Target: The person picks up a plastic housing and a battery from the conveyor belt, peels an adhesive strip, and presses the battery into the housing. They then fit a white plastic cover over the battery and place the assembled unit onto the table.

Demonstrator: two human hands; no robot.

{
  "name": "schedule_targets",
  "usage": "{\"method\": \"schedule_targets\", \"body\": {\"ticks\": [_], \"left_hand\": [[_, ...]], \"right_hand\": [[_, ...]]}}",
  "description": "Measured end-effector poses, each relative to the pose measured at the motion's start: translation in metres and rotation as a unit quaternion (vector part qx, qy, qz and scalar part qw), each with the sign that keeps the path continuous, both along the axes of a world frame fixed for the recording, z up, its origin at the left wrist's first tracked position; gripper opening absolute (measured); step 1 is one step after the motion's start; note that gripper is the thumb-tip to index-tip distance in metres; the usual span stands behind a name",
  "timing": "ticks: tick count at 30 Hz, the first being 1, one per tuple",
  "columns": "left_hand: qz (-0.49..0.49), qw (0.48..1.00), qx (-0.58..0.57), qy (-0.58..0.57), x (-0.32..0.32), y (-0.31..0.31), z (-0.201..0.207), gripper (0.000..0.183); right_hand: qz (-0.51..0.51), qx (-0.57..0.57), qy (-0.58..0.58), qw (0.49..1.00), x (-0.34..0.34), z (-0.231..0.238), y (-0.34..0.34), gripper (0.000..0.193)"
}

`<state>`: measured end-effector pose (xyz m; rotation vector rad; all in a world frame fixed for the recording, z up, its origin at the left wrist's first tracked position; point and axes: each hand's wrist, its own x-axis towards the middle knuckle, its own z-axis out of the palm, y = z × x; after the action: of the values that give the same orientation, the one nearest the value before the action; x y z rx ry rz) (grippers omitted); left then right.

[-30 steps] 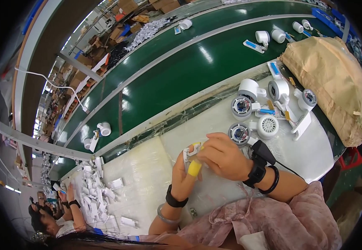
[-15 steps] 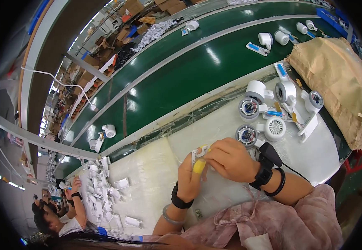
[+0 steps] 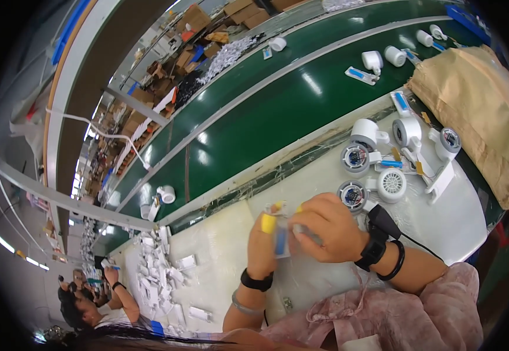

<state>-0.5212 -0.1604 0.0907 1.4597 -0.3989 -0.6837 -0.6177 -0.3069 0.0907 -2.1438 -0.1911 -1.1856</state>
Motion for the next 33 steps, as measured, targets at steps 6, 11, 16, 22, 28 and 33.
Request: {"method": "schedule_targets", "body": {"ticks": [6, 11, 16, 22, 28, 33], "left_hand": [[0.057, 0.997, -0.041, 0.045, 0.082, -0.006, -0.001, 0.038], [0.275, 0.953, -0.047, -0.121, 0.139, -0.008, -0.009, 0.043], [0.006, 0.925, 0.081, -0.371, 0.067, -0.025, -0.022, 0.046], [-0.412, 0.772, -0.021, -0.484, -0.046, -0.054, -0.001, 0.037], [-0.385, 0.728, 0.078, -0.561, -0.067, -0.042, -0.009, 0.043], [-0.320, 0.729, 0.141, -0.589, -0.043, -0.008, -0.009, 0.032]], "right_hand": [[0.116, -0.048, 0.031, 0.992, -0.008, -0.020, 0.004, 0.020], [0.148, -0.027, -0.007, 0.989, -0.008, -0.012, 0.007, 0.016], [0.125, 0.096, -0.005, 0.988, -0.028, 0.025, -0.026, 0.014], [0.069, 0.265, -0.002, 0.962, -0.037, 0.041, -0.053, 0.012], [0.065, 0.250, 0.011, 0.966, -0.032, 0.031, -0.051, 0.013], [0.083, 0.230, 0.058, 0.968, -0.028, 0.028, -0.045, 0.012]]}}
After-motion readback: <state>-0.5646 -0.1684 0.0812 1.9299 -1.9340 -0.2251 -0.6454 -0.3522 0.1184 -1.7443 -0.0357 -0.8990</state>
